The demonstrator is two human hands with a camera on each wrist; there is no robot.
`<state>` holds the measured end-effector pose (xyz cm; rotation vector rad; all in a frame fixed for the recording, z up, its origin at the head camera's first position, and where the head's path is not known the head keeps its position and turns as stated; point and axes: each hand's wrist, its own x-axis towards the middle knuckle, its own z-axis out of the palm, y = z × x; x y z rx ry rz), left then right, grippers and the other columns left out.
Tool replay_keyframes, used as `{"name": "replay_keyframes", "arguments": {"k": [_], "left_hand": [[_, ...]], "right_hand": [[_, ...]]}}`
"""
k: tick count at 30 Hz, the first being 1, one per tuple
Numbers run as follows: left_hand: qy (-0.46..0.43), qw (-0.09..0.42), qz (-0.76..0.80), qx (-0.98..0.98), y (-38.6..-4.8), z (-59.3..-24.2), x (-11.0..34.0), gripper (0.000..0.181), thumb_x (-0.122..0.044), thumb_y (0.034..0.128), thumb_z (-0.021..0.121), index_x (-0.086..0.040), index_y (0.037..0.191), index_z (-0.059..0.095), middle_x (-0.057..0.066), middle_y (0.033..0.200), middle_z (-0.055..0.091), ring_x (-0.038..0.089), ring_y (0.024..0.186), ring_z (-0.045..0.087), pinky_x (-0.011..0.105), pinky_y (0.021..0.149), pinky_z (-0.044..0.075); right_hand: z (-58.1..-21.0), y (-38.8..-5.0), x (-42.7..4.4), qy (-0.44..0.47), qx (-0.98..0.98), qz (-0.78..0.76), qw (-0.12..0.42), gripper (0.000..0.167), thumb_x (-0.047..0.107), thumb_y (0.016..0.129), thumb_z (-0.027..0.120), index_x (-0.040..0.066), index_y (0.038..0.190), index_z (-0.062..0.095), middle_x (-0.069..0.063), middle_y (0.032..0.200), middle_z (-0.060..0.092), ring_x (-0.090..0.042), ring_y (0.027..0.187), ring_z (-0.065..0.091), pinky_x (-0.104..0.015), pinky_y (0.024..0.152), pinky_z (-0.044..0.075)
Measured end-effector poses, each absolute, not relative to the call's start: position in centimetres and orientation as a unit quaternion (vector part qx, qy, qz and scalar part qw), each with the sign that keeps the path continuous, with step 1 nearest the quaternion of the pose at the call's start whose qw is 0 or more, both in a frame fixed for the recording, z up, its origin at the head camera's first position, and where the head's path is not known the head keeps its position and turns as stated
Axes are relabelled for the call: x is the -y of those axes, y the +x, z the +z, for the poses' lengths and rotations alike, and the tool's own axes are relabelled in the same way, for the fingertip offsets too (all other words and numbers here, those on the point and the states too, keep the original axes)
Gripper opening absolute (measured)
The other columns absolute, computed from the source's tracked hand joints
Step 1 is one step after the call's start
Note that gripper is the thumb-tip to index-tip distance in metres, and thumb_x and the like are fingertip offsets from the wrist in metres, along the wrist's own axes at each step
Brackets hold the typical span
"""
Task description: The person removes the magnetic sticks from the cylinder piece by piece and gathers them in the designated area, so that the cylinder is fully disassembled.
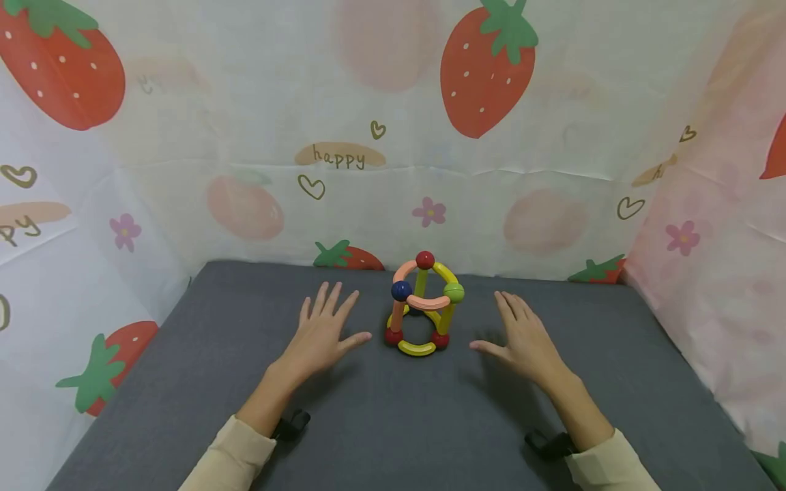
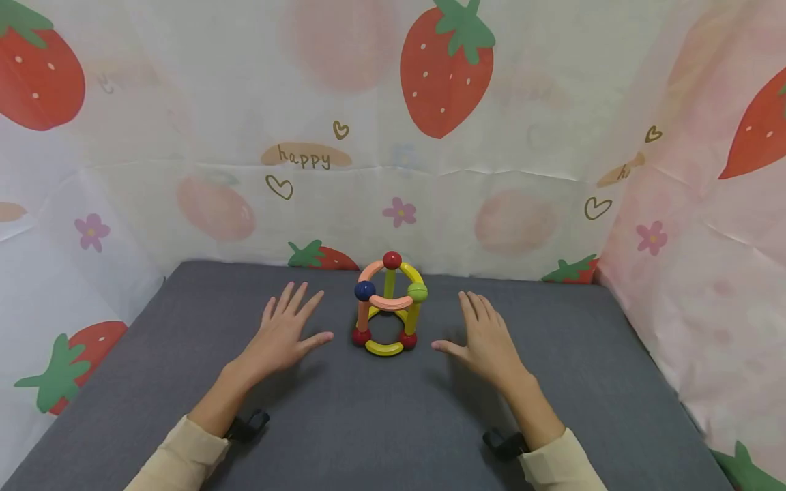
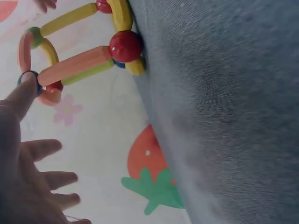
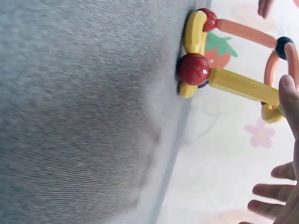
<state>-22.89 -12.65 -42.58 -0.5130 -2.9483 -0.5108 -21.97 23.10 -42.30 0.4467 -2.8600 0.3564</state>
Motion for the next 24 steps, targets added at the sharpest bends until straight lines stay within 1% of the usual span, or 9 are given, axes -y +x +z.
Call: {"name": "replay_keyframes", "arguments": {"k": [6,12,18,24], "left_hand": [[-0.215,0.11,-0.2,0.949,-23.6,-41.6,11.7,0.085,-0.054,0.0872,0.065,-0.011,0.153,0.033,0.018,0.159,0.028,0.038,0.149,0.019,0.063,0.117,0.018],[-0.275,0.166,-0.239,0.916,-24.4,-40.8,10.3,0.085,-0.046,0.0829,0.073,-0.007,0.15,0.038,0.014,0.155,0.037,0.034,0.146,0.03,0.058,0.116,0.027],[-0.337,0.209,-0.252,0.883,-25.2,-40.0,8.7,0.077,-0.036,0.0807,0.078,-0.003,0.143,0.048,0.015,0.148,0.047,0.033,0.141,0.039,0.055,0.114,0.033],[-0.382,0.243,-0.236,0.86,-25.8,-39.8,6.9,0.068,-0.034,0.0795,0.079,-0.002,0.135,0.057,0.015,0.137,0.059,0.032,0.133,0.05,0.051,0.112,0.037]], "right_hand": [[-41.8,-22.6,-22.9,0.206,0.955,0.158,0.144,0.104,0.045,0.073,0.083,-0.001,0.15,0.031,-0.024,0.15,0.037,-0.042,0.139,0.035,-0.061,0.109,0.034],[-41.5,-23.0,-22.4,0.246,0.934,0.193,0.176,0.099,0.035,0.072,0.085,0.001,0.15,0.034,-0.023,0.148,0.04,-0.041,0.136,0.04,-0.059,0.105,0.04],[-41.2,-23.8,-21.7,0.281,0.911,0.219,0.21,0.092,0.028,0.071,0.086,0.001,0.146,0.041,-0.022,0.143,0.047,-0.04,0.131,0.046,-0.058,0.102,0.044],[-41.2,-24.7,-21.0,0.3,0.893,0.252,0.22,0.082,0.02,0.073,0.085,0.001,0.142,0.046,-0.02,0.14,0.052,-0.039,0.127,0.051,-0.056,0.1,0.046]]}}
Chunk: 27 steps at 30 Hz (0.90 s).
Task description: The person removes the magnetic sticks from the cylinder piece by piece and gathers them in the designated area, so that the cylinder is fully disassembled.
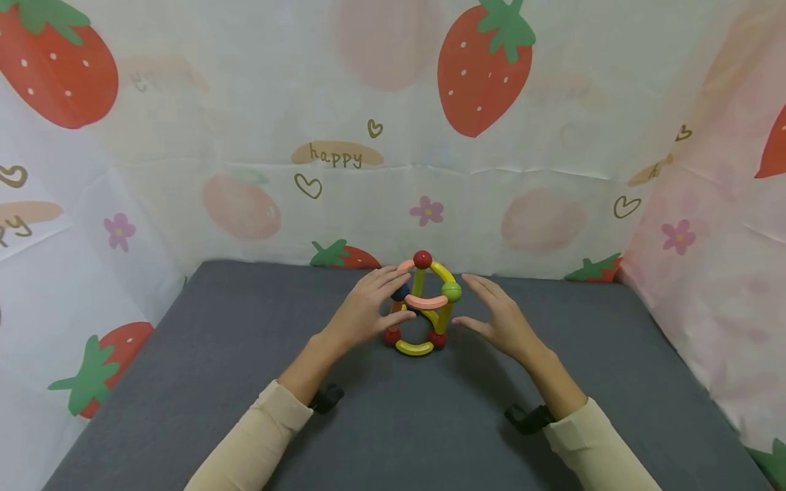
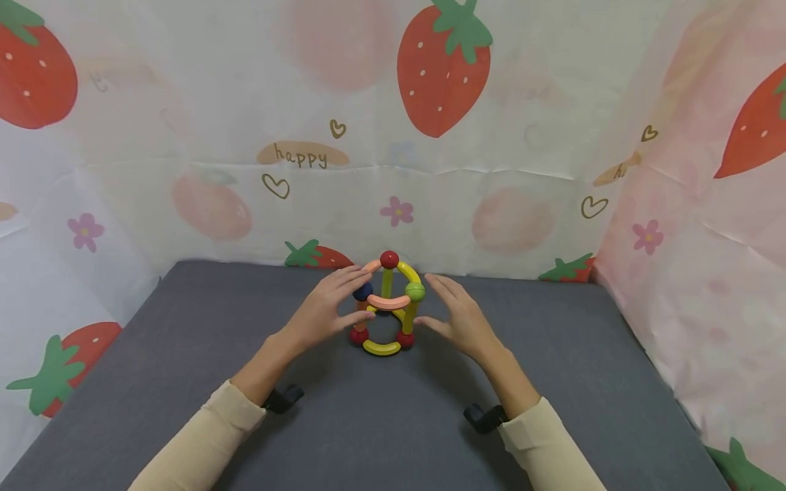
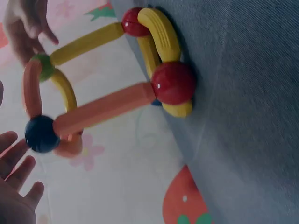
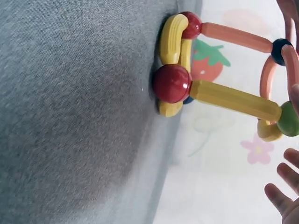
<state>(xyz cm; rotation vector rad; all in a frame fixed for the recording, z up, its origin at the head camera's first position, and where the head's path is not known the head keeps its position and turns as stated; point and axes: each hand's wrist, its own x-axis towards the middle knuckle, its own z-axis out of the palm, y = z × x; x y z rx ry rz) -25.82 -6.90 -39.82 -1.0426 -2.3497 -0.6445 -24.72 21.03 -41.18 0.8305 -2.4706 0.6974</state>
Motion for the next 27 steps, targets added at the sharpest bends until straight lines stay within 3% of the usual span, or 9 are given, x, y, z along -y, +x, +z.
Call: {"name": "replay_keyframes", "arguments": {"k": [10,20,27], "left_hand": [[-0.427,0.273,-0.233,0.83,-26.5,-39.6,4.5,0.042,-0.029,0.0825,0.078,-0.007,0.117,0.071,0.006,0.113,0.073,0.022,0.112,0.065,0.045,0.104,0.047],[-0.433,0.263,-0.222,0.833,-26.8,-39.1,3.0,0.026,-0.027,0.0864,0.074,-0.009,0.105,0.076,0.001,0.09,0.077,0.018,0.095,0.071,0.05,0.109,0.041],[-0.435,0.26,-0.178,0.843,-26.7,-39.4,2.7,0.02,-0.027,0.0864,0.075,-0.015,0.101,0.077,-0.003,0.088,0.076,0.015,0.085,0.07,0.041,0.102,0.048]], "right_hand": [[-41.1,-25.9,-20.0,0.331,0.868,0.282,0.242,0.065,0.009,0.074,0.083,-0.003,0.133,0.056,-0.022,0.13,0.061,-0.037,0.116,0.061,-0.05,0.094,0.052],[-41.2,-26.7,-19.4,0.36,0.846,0.299,0.254,0.058,-0.004,0.073,0.08,-0.004,0.128,0.06,-0.023,0.125,0.064,-0.038,0.111,0.064,-0.048,0.09,0.054],[-41.4,-26.7,-19.3,0.354,0.848,0.294,0.261,0.054,-0.004,0.073,0.08,-0.004,0.125,0.063,-0.022,0.122,0.066,-0.037,0.11,0.065,-0.046,0.088,0.055]]}}
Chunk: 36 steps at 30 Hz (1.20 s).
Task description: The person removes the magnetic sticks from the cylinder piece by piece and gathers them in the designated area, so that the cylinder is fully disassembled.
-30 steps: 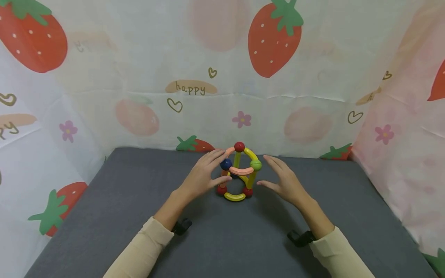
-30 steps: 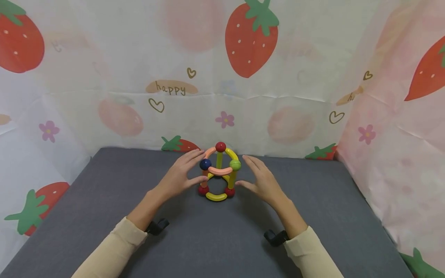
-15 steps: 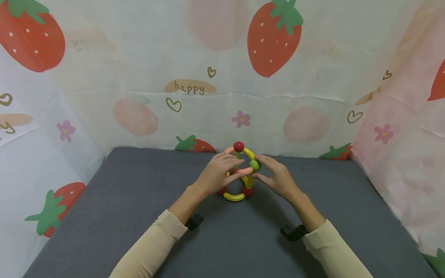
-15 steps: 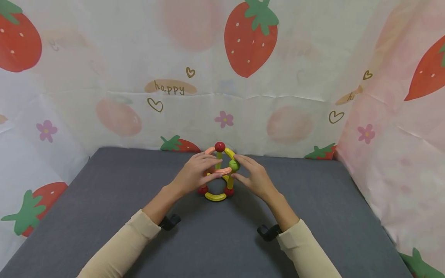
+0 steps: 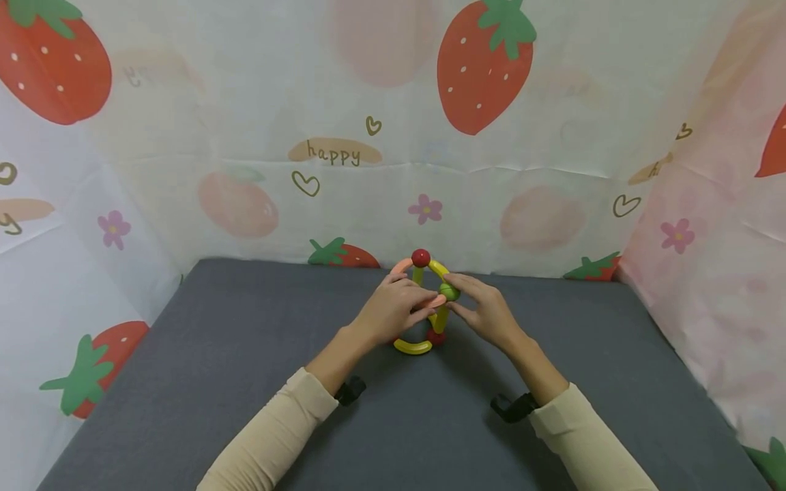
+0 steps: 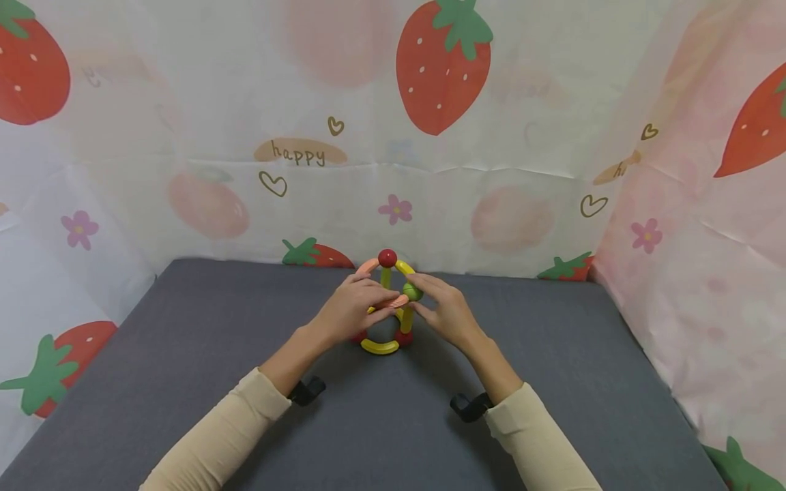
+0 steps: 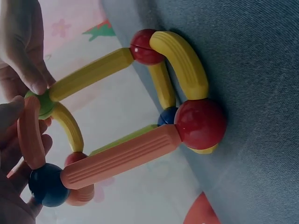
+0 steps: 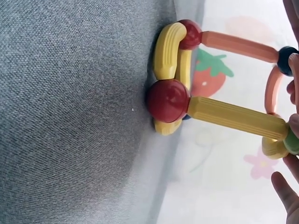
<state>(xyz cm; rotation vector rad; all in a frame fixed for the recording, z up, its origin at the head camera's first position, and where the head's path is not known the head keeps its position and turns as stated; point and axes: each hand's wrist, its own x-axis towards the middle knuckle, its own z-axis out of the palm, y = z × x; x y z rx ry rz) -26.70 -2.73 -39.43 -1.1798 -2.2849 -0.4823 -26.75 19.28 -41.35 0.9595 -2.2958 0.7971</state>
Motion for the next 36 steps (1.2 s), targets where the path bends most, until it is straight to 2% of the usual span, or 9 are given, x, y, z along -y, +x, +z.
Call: {"name": "replay_keyframes", "arguments": {"k": [6,15,20,24,27,29,32,36], "left_hand": [[-0.435,0.266,-0.168,0.844,-26.8,-39.6,2.7,0.017,-0.025,0.0845,0.077,-0.016,0.098,0.077,-0.003,0.085,0.076,0.014,0.079,0.068,0.039,0.099,0.048],[-0.438,0.266,-0.161,0.843,-26.9,-39.6,2.6,0.015,-0.026,0.0874,0.073,-0.017,0.097,0.078,-0.005,0.081,0.076,0.013,0.072,0.065,0.038,0.098,0.048],[-0.438,0.265,-0.167,0.842,-26.9,-39.6,2.7,0.015,-0.025,0.0866,0.074,-0.016,0.098,0.078,-0.004,0.081,0.076,0.013,0.07,0.064,0.039,0.096,0.049],[-0.439,0.256,-0.168,0.845,-26.8,-39.6,2.9,0.018,-0.025,0.0881,0.073,-0.015,0.102,0.077,-0.004,0.086,0.076,0.013,0.072,0.065,0.04,0.098,0.048],[-0.438,0.25,-0.166,0.848,-26.8,-39.5,2.9,0.018,-0.026,0.089,0.072,-0.015,0.103,0.077,-0.004,0.086,0.077,0.014,0.073,0.065,0.042,0.099,0.048],[-0.437,0.249,-0.162,0.849,-26.7,-39.5,3.0,0.018,-0.025,0.0889,0.072,-0.015,0.103,0.077,-0.004,0.087,0.076,0.014,0.074,0.065,0.041,0.099,0.048],[-0.437,0.246,-0.157,0.851,-26.7,-39.5,2.9,0.019,-0.026,0.0893,0.071,-0.015,0.104,0.077,-0.004,0.088,0.077,0.014,0.075,0.065,0.041,0.1,0.047],[-0.436,0.243,-0.158,0.852,-26.6,-39.5,2.9,0.02,-0.026,0.089,0.071,-0.015,0.105,0.076,-0.004,0.089,0.077,0.014,0.076,0.065,0.041,0.101,0.046]], "right_hand": [[-41.1,-26.6,-19.1,0.35,0.854,0.292,0.253,0.051,-0.002,0.076,0.079,-0.003,0.124,0.064,-0.02,0.123,0.066,-0.035,0.11,0.065,-0.045,0.088,0.055],[-40.8,-26.5,-19.2,0.344,0.859,0.283,0.253,0.052,-0.001,0.074,0.08,-0.003,0.124,0.064,-0.02,0.122,0.066,-0.036,0.111,0.065,-0.046,0.089,0.055],[-40.5,-26.4,-19.4,0.34,0.855,0.314,0.233,0.049,0.0,0.077,0.079,-0.004,0.124,0.064,-0.021,0.122,0.066,-0.035,0.11,0.065,-0.046,0.09,0.054],[-40.4,-26.5,-19.8,0.286,0.847,0.416,0.167,0.041,0.002,0.088,0.069,-0.004,0.128,0.061,-0.021,0.127,0.063,-0.037,0.114,0.062,-0.049,0.094,0.052],[-40.5,-26.8,-20.1,0.215,0.836,0.495,0.102,0.039,0.011,0.096,0.061,-0.002,0.133,0.057,-0.021,0.133,0.06,-0.036,0.122,0.058,-0.049,0.1,0.048],[-40.5,-27.2,-20.1,0.168,0.83,0.529,0.057,0.041,0.021,0.1,0.056,0.001,0.136,0.056,-0.019,0.135,0.059,-0.034,0.122,0.059,-0.046,0.101,0.049],[-40.7,-27.8,-19.9,0.125,0.812,0.571,-0.004,0.047,0.031,0.102,0.052,0.001,0.137,0.054,-0.019,0.139,0.055,-0.024,0.119,0.061,-0.038,0.099,0.051],[-40.7,-28.2,-19.3,0.091,0.765,0.634,-0.066,0.051,0.032,0.104,0.047,-0.004,0.14,0.049,-0.022,0.145,0.048,-0.009,0.108,0.064,-0.028,0.094,0.054]]}}
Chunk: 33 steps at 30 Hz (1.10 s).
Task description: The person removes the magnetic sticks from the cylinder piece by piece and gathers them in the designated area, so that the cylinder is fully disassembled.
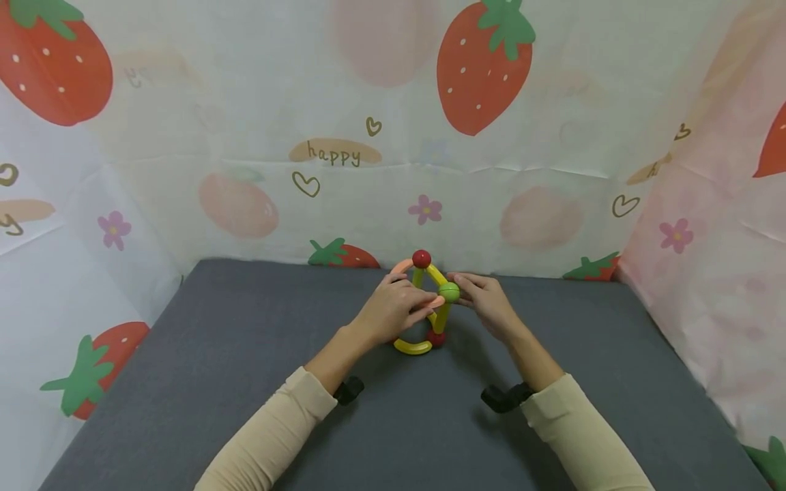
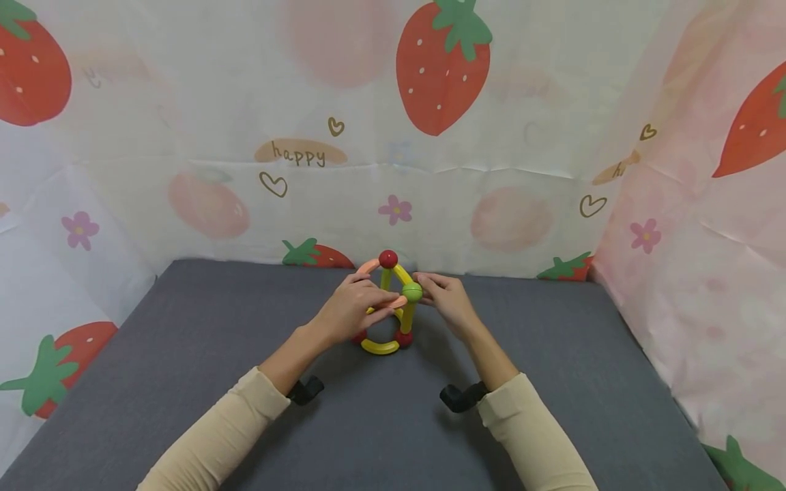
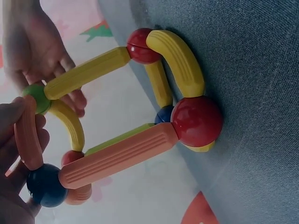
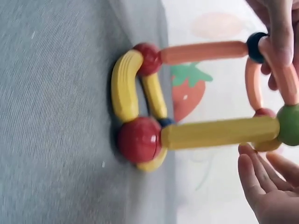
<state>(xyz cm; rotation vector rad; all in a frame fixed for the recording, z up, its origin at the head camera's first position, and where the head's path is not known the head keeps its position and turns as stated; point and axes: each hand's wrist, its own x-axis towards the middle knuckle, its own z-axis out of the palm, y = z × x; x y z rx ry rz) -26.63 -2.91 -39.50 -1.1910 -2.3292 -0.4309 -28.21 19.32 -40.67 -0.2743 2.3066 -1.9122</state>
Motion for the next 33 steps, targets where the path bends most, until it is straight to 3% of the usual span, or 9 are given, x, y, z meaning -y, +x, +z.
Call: {"name": "replay_keyframes", "arguments": {"k": [6,14,24,28,33], "left_hand": [[-0.435,0.243,-0.164,0.852,-26.6,-39.5,2.9,0.02,-0.023,0.0879,0.073,-0.015,0.106,0.076,-0.004,0.091,0.077,0.014,0.077,0.065,0.04,0.099,0.047],[-0.434,0.244,-0.161,0.852,-26.6,-39.5,2.9,0.02,-0.024,0.0884,0.072,-0.016,0.106,0.077,-0.004,0.091,0.077,0.014,0.076,0.065,0.04,0.098,0.047],[-0.435,0.249,-0.158,0.851,-26.6,-39.5,3.0,0.021,-0.025,0.0878,0.073,-0.016,0.106,0.077,-0.004,0.09,0.077,0.013,0.074,0.064,0.038,0.096,0.048],[-0.436,0.247,-0.159,0.85,-26.6,-39.4,3.1,0.022,-0.026,0.0879,0.073,-0.016,0.107,0.077,-0.004,0.091,0.077,0.013,0.075,0.065,0.038,0.096,0.048],[-0.439,0.243,-0.162,0.85,-26.6,-39.4,3.1,0.022,-0.025,0.0877,0.073,-0.015,0.107,0.077,-0.004,0.091,0.077,0.013,0.076,0.066,0.038,0.096,0.048]], "right_hand": [[-40.4,-28.2,-18.8,-0.057,-0.726,-0.681,0.076,0.049,0.025,0.104,0.046,-0.008,0.141,0.044,-0.025,0.147,0.044,0.001,0.099,0.063,-0.021,0.089,0.054],[-40.2,-28.0,-18.7,-0.049,-0.713,-0.699,0.039,0.046,0.017,0.1,0.055,-0.011,0.137,0.049,-0.028,0.143,0.047,0.003,0.098,0.064,-0.017,0.086,0.054],[-40.2,-27.7,-18.7,-0.061,-0.744,-0.665,-0.023,0.041,0.015,0.096,0.062,-0.007,0.131,0.058,-0.026,0.132,0.058,0.0,0.097,0.063,-0.018,0.086,0.053],[-40.1,-27.1,-18.9,-0.108,-0.794,-0.594,-0.073,0.038,0.016,0.096,0.063,-0.003,0.128,0.062,-0.022,0.128,0.062,-0.009,0.104,0.065,-0.02,0.088,0.054],[-39.8,-26.2,-19.2,-0.217,-0.839,-0.478,-0.146,0.036,0.009,0.091,0.067,-0.001,0.126,0.064,-0.019,0.13,0.062,-0.032,0.115,0.062,-0.044,0.098,0.051]]}}
